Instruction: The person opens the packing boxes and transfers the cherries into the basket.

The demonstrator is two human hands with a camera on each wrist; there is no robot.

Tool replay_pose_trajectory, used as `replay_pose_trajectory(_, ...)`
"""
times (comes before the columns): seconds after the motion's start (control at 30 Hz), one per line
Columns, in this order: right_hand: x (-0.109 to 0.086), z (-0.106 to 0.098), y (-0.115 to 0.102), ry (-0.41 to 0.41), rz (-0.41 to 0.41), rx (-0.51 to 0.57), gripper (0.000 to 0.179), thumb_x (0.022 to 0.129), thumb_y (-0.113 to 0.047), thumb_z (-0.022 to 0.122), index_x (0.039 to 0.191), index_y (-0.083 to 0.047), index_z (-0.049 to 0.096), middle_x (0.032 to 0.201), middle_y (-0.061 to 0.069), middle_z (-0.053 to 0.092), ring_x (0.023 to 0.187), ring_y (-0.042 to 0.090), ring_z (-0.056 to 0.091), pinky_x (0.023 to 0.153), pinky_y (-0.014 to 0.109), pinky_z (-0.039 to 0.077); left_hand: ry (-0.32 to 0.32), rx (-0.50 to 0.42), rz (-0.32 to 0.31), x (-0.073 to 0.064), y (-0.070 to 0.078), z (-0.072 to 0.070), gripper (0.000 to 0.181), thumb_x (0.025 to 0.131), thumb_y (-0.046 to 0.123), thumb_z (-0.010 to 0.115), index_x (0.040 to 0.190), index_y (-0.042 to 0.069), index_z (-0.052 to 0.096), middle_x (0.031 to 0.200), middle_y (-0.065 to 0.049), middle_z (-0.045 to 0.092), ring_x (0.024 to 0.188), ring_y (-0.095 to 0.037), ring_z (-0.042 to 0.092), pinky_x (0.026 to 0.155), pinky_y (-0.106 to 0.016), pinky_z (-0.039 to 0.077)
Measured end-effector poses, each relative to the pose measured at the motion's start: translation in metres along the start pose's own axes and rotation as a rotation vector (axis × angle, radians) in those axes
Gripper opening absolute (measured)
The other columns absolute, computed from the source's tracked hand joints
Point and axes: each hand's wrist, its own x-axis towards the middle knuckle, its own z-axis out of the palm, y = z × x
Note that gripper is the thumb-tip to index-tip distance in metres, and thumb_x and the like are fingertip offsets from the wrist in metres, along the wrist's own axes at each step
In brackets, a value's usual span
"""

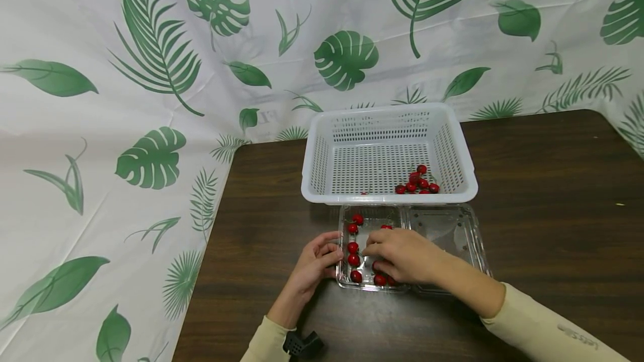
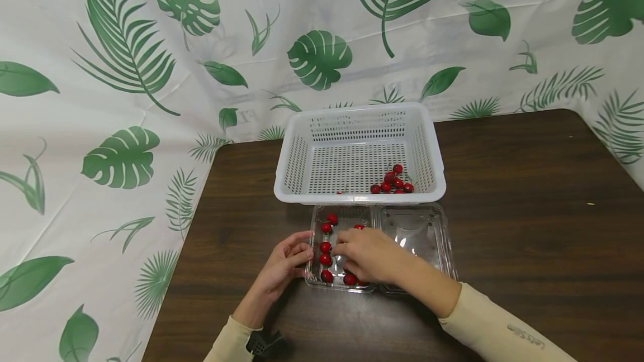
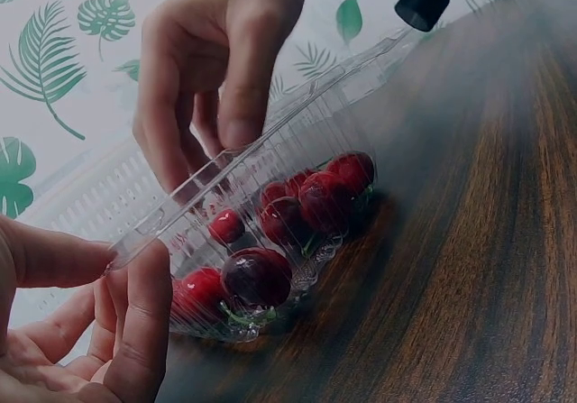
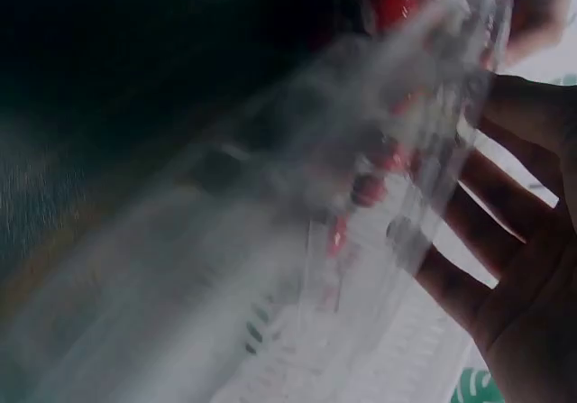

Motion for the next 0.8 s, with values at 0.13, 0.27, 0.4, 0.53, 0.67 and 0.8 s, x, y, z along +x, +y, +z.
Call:
replay_pose_trajectory(0.13, 0.001, 0.006, -0.001, -0.032, 0.007, 0.011, 0.025, 0.081, -0.017, 0.077, 0.105, -0.013, 0.075, 0.096, -0.004, 0.064, 0.083, 0.010, 0.061, 0.073, 0.030, 0.055, -0.001, -0.003, -0.003, 0.000, 0.000, 0.000, 0.045, 0.091, 0.001, 0.063, 0.134, 0.000, 0.051, 0.090, -0.004, 0.057, 0.075, -0.011, 0.054, 0.053, -0.023, 0.049)
replay_pose_trajectory(0.27, 0.003, 0.010, -0.001, -0.042, 0.001, 0.029, 0.023, 0.079, -0.014, 0.077, 0.101, -0.014, 0.076, 0.090, -0.006, 0.064, 0.077, 0.008, 0.060, 0.070, 0.027, 0.054, -0.006, -0.004, 0.000, 0.000, -0.001, -0.001, 0.045, 0.091, -0.001, 0.062, 0.134, -0.001, 0.050, 0.089, -0.003, 0.057, 0.075, -0.011, 0.054, 0.053, -0.023, 0.049)
replay_pose_trajectory(0.4, 0.004, 0.013, -0.001, -0.050, -0.022, 0.025, 0.020, 0.075, -0.009, 0.076, 0.095, -0.015, 0.076, 0.083, -0.008, 0.061, 0.071, 0.006, 0.057, 0.065, 0.026, 0.052, -0.008, -0.006, 0.001, 0.000, -0.001, 0.000, 0.045, 0.091, -0.001, 0.062, 0.134, -0.001, 0.051, 0.089, -0.003, 0.057, 0.075, -0.011, 0.054, 0.053, -0.023, 0.049)
replay_pose_trajectory(0.53, 0.004, 0.015, -0.001, -0.068, -0.023, 0.023, 0.021, 0.072, -0.004, 0.075, 0.090, -0.016, 0.075, 0.079, -0.009, 0.059, 0.068, 0.006, 0.056, 0.062, 0.026, 0.051, -0.003, -0.009, -0.005, 0.001, 0.000, 0.000, 0.045, 0.091, -0.001, 0.063, 0.134, 0.000, 0.052, 0.090, -0.003, 0.058, 0.075, -0.011, 0.054, 0.053, -0.023, 0.050)
replay_pose_trajectory(0.67, 0.004, 0.017, -0.001, -0.081, -0.019, 0.027, 0.022, 0.070, -0.001, 0.074, 0.087, -0.016, 0.074, 0.078, -0.009, 0.059, 0.067, 0.007, 0.056, 0.061, 0.026, 0.051, -0.008, -0.013, -0.004, 0.001, -0.001, -0.001, 0.045, 0.091, -0.001, 0.063, 0.134, -0.001, 0.051, 0.090, -0.003, 0.057, 0.075, -0.011, 0.054, 0.053, -0.023, 0.050)
replay_pose_trajectory(0.8, 0.005, 0.018, -0.002, -0.097, -0.012, 0.026, 0.022, 0.070, -0.001, 0.076, 0.086, -0.017, 0.074, 0.078, -0.009, 0.060, 0.066, 0.007, 0.057, 0.060, 0.026, 0.051, -0.010, -0.017, -0.002, 0.000, -0.001, -0.001, 0.045, 0.091, -0.001, 0.063, 0.135, -0.002, 0.050, 0.089, -0.003, 0.057, 0.075, -0.011, 0.054, 0.052, -0.023, 0.050)
